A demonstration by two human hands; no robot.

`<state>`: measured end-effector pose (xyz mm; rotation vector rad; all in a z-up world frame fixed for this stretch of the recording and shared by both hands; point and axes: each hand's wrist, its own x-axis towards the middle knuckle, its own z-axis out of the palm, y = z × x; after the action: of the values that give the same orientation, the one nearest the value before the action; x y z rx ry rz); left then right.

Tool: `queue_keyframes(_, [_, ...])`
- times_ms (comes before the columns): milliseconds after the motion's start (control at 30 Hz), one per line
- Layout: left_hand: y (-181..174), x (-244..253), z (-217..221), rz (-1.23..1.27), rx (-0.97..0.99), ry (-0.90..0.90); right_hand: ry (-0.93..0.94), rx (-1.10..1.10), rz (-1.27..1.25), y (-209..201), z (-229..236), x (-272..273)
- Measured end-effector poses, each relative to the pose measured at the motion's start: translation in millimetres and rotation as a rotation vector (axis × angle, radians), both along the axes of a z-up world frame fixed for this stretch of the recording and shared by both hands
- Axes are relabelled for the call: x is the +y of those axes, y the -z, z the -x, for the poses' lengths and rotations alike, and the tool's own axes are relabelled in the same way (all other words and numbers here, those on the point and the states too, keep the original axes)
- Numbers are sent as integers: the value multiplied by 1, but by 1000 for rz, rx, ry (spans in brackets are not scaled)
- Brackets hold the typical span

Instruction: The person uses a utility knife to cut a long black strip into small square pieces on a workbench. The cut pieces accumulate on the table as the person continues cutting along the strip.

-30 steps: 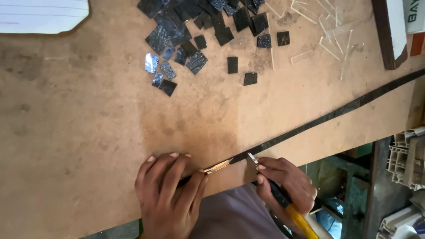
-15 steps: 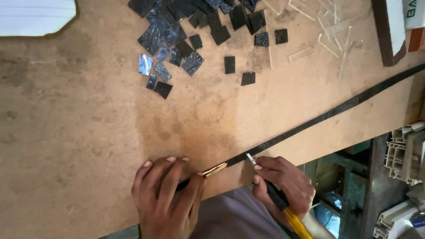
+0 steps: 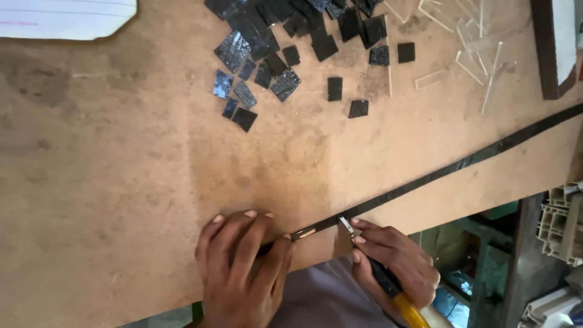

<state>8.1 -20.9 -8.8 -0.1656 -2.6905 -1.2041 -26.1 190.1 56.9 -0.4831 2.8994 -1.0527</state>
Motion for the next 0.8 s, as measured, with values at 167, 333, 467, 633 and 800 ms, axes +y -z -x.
queue_keyframes(167, [-1,0,-1,-5,-41,13,-7,18,-52,-2,1,-3])
queue_keyframes(333, [1,-1,-1,-4,-14,15,11,-10,-90,-3,4,-6])
queue_keyframes(467, [1,-1,0,3,-13,24,-24,12,-86,0,4,-4])
queue_keyframes(633, [1,0,-1,-6,-20,13,-64,23,-89,4,5,0])
queue_keyframes(800, [-1,0,2,-6,-3,0,-18,100,-43,5,8,-2])
